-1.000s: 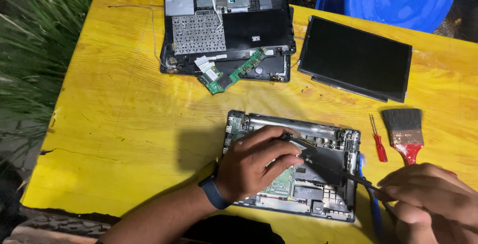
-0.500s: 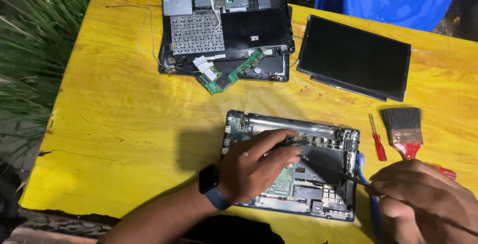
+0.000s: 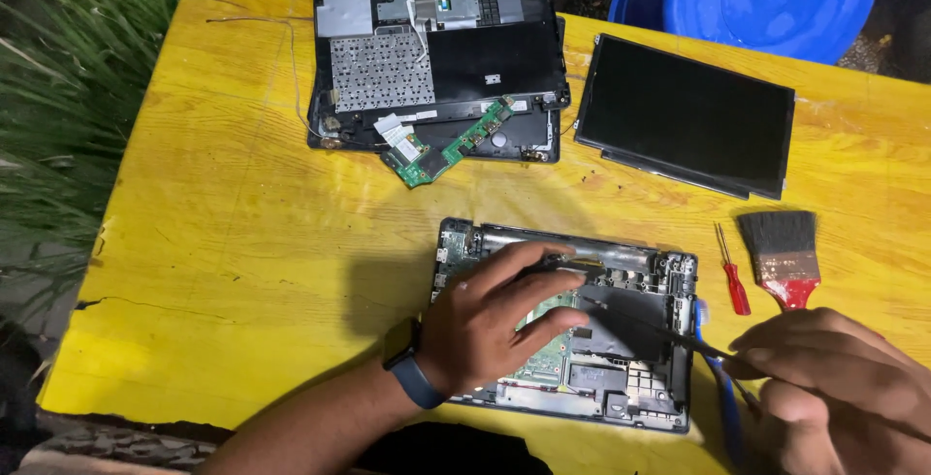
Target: Disassembling and reassembling internal components of a laptop, including the battery and circuit boards, using a screwdriver on a workbench.
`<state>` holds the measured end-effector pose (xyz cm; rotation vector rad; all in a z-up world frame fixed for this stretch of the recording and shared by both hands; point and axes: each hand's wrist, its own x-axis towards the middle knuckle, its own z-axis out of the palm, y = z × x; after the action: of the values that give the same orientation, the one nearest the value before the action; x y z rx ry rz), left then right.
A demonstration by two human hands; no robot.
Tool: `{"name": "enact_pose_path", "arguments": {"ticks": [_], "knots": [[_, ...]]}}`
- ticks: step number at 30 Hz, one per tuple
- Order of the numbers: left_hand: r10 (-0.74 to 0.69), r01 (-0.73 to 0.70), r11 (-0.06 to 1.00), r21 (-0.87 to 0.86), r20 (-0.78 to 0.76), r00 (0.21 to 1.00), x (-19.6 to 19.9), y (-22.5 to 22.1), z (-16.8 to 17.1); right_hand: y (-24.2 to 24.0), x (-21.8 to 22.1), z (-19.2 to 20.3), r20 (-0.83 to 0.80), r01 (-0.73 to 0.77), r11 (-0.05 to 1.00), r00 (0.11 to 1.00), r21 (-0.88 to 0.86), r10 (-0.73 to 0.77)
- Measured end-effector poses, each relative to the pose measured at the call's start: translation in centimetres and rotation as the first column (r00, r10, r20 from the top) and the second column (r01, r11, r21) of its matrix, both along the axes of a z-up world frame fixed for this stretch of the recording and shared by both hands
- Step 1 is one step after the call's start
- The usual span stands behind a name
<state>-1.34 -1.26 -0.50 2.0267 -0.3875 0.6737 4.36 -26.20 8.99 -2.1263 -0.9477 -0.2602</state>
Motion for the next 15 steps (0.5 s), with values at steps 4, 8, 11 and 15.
{"name": "enact_pose_path", "arguments": {"ticks": [4, 8, 11, 15], "knots": [[0.039, -0.041, 0.993, -0.112, -0.023, 0.999, 0.6, 0.4, 0.8, -3.4, 1.0, -1.9, -0.058, 0.061, 0.998, 0.997, 0.017, -0.06], [0.073, -0.094, 0.951, -0.294, -0.08, 0.994, 0.9, 0.9, 1.7, -3.8, -0.1, -2.6, -0.095, 0.189, 0.976, 0.979, 0.108, -0.179], [0.065, -0.081, 0.929, -0.362, -0.055, 0.996, 0.7, 0.8, 1.1, -5.9, 1.6, -5.9, 0.078, 0.069, 0.976, 0.993, 0.205, -0.086], [-0.095, 0.02, 0.864, -0.503, -0.123, 0.988, 0.7, 0.9, 1.9, -6.8, 2.2, -7.1, 0.208, 0.0, 0.977, 0.977, 0.214, -0.046]]}}
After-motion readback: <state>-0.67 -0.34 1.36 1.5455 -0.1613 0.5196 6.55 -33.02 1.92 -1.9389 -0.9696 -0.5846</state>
